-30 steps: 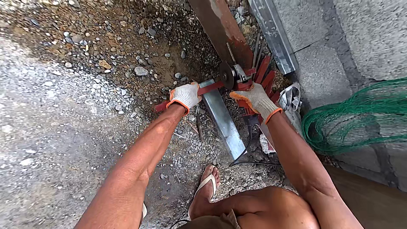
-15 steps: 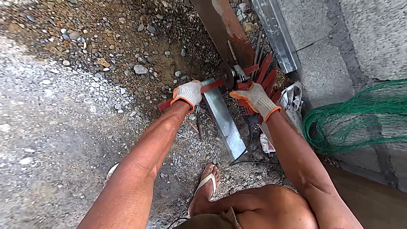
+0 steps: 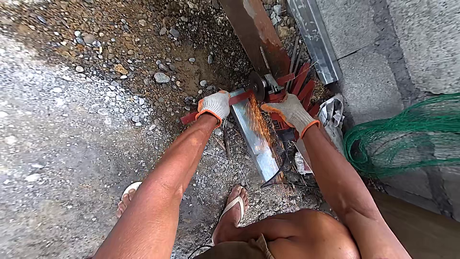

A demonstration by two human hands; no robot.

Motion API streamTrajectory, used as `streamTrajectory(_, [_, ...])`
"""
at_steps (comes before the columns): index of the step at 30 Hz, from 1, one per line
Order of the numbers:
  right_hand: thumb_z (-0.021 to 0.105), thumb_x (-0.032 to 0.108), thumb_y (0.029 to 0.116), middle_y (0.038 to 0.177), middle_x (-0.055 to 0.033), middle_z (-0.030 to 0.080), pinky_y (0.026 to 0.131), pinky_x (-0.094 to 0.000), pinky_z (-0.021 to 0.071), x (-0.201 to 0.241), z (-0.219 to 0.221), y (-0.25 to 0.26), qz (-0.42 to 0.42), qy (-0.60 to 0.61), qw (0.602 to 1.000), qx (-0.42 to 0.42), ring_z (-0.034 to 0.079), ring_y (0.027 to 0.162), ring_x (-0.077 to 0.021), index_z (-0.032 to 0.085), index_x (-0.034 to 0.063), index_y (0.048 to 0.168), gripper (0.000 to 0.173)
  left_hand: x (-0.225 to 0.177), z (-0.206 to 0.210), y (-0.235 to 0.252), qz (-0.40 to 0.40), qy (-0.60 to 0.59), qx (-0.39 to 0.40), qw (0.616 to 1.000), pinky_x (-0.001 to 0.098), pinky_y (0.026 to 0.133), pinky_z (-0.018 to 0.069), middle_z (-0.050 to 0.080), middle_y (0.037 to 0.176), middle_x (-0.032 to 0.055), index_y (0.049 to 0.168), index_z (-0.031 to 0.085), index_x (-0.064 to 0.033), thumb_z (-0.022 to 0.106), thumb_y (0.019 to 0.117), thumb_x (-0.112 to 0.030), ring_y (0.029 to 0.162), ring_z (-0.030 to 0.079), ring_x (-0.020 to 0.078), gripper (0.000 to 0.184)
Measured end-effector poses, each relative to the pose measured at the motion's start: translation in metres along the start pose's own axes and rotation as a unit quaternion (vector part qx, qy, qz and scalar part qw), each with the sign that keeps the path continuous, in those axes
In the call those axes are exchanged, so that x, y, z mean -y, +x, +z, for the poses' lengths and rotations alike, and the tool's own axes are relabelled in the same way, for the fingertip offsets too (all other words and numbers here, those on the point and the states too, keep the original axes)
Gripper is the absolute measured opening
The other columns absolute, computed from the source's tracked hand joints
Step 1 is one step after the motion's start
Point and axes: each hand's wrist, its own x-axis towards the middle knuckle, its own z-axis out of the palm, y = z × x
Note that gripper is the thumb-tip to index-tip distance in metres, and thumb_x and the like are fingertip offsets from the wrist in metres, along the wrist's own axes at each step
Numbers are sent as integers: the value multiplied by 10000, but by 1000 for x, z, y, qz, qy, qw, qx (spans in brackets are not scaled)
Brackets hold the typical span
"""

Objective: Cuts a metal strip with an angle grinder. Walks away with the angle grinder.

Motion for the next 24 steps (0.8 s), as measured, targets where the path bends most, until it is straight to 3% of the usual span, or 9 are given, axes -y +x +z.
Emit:
streamTrajectory(6, [919, 477, 690, 974, -76, 746, 811, -466, 619, -2, 0, -3, -6, 7, 1000, 4, 734, 874, -197, 684, 98, 1149, 640, -3, 1, -1, -8, -1, -3, 1000, 685, 766, 541, 697, 1117, 247, 1266, 617, -66, 678, 919, -283, 1015, 694, 461, 414])
streamTrajectory(24, [900, 489, 717, 988, -80, 742, 826, -493, 605, 1, 2, 2, -6, -26, 1000, -6, 726, 897, -210, 684, 107, 1161, 624, -1, 4, 1, -10, -11, -4, 1000, 683, 762, 540, 698, 1100, 245, 1241, 627, -64, 664, 923, -250, 1005, 692, 467, 371])
